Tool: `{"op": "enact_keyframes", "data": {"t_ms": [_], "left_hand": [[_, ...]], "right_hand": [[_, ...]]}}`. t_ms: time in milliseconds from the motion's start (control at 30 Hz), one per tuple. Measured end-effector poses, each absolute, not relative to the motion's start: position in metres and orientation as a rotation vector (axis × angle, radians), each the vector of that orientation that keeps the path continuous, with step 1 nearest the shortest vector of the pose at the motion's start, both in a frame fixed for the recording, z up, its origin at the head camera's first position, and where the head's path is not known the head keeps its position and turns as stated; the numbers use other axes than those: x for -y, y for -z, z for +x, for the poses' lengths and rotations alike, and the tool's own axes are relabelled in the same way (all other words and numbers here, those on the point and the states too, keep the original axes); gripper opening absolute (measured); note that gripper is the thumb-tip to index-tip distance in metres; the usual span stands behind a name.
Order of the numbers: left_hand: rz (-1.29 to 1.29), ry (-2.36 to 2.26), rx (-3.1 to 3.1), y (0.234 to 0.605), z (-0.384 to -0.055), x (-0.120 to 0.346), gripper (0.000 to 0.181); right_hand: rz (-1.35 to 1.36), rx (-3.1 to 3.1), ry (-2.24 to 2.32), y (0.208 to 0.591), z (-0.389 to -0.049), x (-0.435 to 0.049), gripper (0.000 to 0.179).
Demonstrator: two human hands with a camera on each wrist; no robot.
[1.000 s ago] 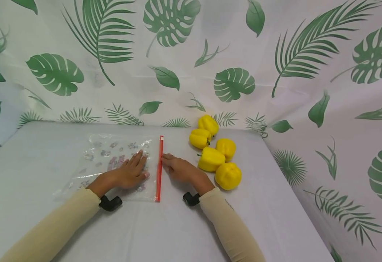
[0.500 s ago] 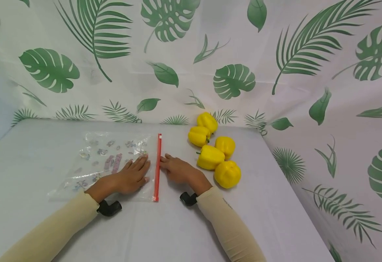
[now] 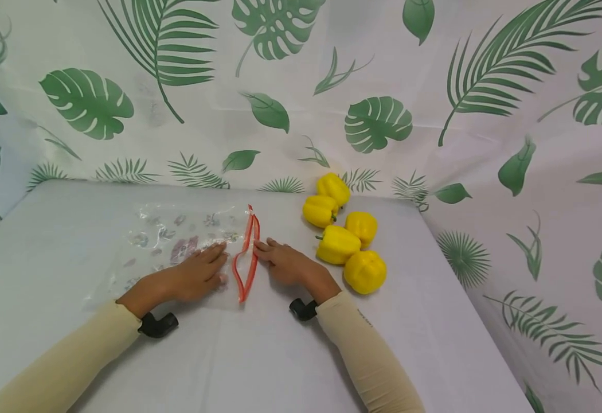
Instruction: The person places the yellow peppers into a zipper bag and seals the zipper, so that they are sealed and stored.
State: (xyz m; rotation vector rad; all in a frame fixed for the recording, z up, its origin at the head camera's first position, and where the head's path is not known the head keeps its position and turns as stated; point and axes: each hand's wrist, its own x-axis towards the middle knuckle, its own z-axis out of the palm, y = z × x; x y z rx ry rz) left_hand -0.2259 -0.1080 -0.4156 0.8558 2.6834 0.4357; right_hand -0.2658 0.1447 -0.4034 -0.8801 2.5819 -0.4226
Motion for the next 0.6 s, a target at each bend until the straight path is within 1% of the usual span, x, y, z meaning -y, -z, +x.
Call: {"op": "enact_keyframes", "data": {"t_ms": [100, 233, 300, 400, 500, 600], "left_hand": [[0.774, -0.502, -2.696, 0.412, -0.226, 0.112, 0.07], [0.626, -0.614, -2.775, 0.409, -0.229, 0.107, 0.093], [0.55, -0.673, -2.819, 0.408, -0.23, 0.103, 0.098], [0.471, -0.693, -2.875, 0.408, -0.23, 0.097, 0.089], [0.467, -0.633, -2.914, 0.406, -0.228, 0.093, 0.065], [0.499, -0.57, -2.937, 0.406, -0.225, 0.091, 0.052]], "right_hand": [[-0.885, -2.582, 0.425, 0.404, -0.266, -0.144, 0.053], [-0.89, -2.588, 0.424, 0.404, -0.266, -0.145, 0.053], [-0.891, -2.59, 0.419, 0.404, -0.266, -0.145, 0.053], [-0.897, -2.586, 0.428, 0.404, -0.267, -0.145, 0.052], [-0.904, -2.58, 0.445, 0.405, -0.266, -0.145, 0.052], [-0.904, -2.576, 0.459, 0.405, -0.266, -0.145, 0.051]]}}
